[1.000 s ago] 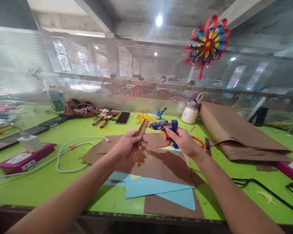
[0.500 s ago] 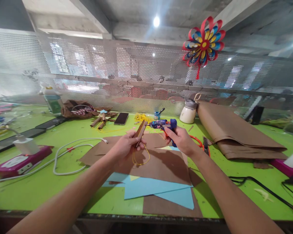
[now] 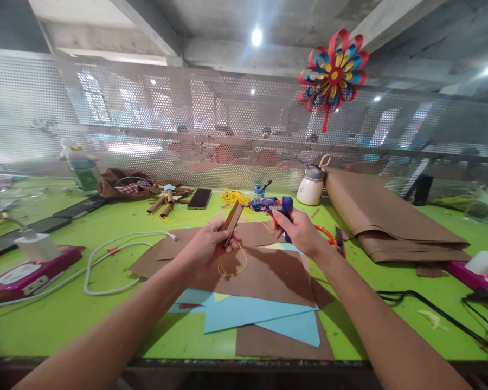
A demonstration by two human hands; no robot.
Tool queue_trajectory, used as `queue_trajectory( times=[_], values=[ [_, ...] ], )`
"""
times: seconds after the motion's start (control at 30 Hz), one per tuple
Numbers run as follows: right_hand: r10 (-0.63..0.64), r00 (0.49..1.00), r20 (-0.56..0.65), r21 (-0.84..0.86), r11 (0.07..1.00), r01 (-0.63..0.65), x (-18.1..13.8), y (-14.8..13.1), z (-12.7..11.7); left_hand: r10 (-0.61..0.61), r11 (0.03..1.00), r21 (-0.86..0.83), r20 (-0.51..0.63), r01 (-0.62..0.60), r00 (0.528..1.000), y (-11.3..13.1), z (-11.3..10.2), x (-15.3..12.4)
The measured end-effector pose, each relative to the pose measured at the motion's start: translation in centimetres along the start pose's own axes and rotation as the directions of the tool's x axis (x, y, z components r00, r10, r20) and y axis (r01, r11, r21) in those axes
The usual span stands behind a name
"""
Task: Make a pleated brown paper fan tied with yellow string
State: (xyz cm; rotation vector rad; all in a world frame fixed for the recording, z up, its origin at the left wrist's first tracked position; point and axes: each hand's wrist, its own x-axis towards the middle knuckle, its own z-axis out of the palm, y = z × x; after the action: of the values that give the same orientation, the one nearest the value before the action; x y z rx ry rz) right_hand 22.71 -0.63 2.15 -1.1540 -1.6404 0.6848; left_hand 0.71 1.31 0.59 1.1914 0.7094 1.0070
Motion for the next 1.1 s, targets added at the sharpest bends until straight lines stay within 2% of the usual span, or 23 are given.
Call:
queue_trajectory(
  times=[0.73,1.1],
  values=[
    [-0.005,1.0,-0.015,0.011,1.0,0.005,-0.12,-0.35,0.26,-0.019,0.999,-0.027,-0.001,0.019,1.0,0.27,0.09,-0.12],
    [-0.001,0.999,0.054,0.018,1.0,0.0,-0.31,-0.13,0.49,-0.023,1.0,-0.016,-0.006,0.023,1.0,0.46,-0.04,-0.1]
  ],
)
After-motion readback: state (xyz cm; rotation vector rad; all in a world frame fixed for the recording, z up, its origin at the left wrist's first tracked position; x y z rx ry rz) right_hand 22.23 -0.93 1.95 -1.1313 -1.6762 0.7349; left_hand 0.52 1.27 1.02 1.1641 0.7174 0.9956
